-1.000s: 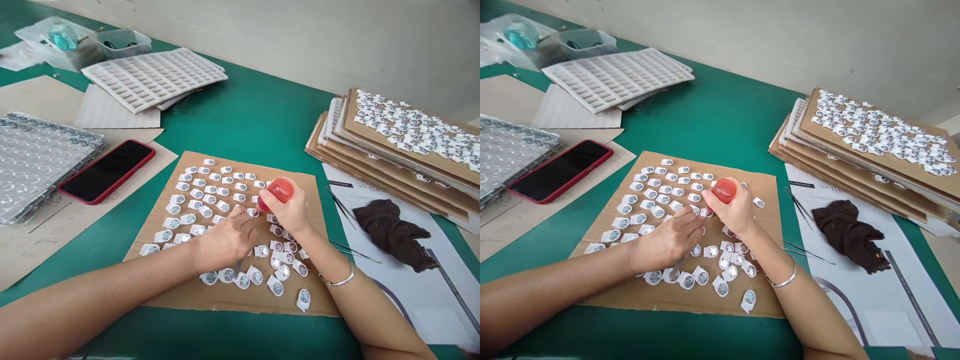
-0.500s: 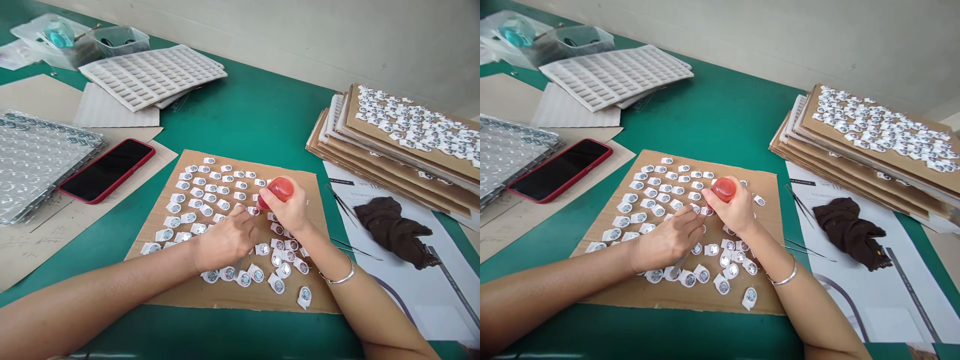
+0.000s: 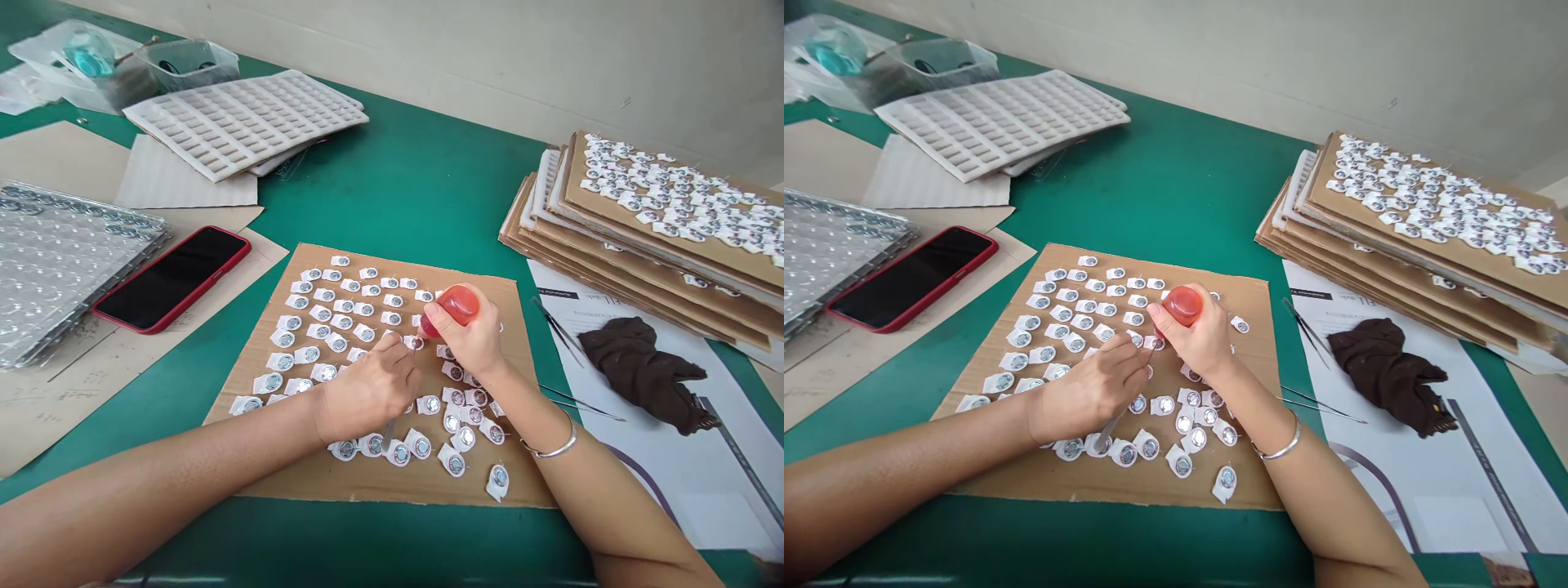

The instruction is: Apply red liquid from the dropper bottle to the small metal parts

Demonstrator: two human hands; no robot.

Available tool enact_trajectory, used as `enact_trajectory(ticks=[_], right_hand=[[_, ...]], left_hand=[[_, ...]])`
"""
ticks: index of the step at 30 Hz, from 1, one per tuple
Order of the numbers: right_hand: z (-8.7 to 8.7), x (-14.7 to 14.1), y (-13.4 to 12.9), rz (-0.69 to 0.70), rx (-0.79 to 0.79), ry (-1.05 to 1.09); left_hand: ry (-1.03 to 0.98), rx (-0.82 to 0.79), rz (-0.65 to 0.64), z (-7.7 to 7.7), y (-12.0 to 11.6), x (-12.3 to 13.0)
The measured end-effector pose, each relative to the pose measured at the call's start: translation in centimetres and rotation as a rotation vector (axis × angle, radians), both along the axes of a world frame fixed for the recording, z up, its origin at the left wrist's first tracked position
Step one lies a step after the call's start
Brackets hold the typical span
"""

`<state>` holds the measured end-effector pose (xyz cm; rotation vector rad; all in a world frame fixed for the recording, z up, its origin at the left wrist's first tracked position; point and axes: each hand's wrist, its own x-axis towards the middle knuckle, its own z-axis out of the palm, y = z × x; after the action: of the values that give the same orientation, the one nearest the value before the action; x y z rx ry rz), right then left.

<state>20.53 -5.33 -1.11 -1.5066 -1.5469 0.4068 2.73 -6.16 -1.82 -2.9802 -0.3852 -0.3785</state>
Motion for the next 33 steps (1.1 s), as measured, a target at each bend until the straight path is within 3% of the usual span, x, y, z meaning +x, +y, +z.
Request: enact_trajectory(ticks=[33], right_hand=[[-0.33, 0.34, 0.25, -0.023, 0.153, -0.087]], left_hand=[[-0.032, -0.087, 0.007, 0.1, 0.5, -0.14]])
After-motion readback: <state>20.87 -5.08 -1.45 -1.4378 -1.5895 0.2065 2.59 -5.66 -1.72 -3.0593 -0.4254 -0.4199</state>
